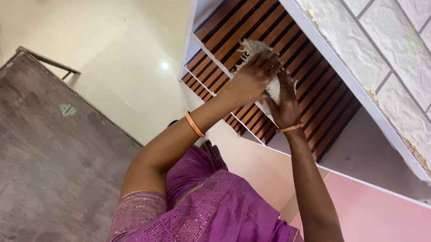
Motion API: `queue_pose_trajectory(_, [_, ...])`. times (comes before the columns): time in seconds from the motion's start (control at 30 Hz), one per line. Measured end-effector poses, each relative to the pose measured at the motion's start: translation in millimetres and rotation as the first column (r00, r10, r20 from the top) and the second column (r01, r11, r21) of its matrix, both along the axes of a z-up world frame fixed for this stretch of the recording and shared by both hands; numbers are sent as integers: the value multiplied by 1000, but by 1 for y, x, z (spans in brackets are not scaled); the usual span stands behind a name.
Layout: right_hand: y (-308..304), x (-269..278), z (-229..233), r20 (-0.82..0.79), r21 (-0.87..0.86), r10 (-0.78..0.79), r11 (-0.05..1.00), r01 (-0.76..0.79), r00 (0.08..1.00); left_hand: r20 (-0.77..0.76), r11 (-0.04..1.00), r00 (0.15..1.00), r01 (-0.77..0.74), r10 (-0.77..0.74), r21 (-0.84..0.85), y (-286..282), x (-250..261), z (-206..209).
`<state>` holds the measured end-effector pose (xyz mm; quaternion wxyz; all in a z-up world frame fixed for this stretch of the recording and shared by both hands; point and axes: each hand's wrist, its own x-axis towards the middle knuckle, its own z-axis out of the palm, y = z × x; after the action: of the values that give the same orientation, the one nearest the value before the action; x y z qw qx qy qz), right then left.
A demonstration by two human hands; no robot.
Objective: The person wipes a brown wooden cabinet and a tiled surface by hand with a cloth.
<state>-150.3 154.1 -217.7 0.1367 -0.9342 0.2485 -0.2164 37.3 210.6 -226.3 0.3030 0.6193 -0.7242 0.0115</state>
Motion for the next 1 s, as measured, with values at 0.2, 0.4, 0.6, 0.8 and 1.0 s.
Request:
queue_pose_trajectory(0.2, [-7, -6, -66, -195, 373, 186, 922, -102, 963, -61, 890, 998, 19, 10, 455, 16, -15, -70])
queue_pose_trajectory(0.4, [-15, 3, -115, -145, 327, 44, 945, 6, 989, -181, 954, 961, -163, 211, 251, 8, -37, -119])
queue_pose_trajectory(0.6, [-27, 40, -116, -202, 205, 51, 979, -9, 978, -121, 923, 935, -298, 334, 244, -8, -27, -118])
queue_pose_trajectory(0.8, [-67, 90, -125, -348, 45, 82, 997, -70, 934, -18, 862, 903, -402, 428, 309, -37, 13, -111])
queue_pose_trajectory(1.0, [-107, 133, -121, -336, 38, 139, 990, -135, 931, 59, 796, 891, -431, 451, 424, -75, 54, -104])
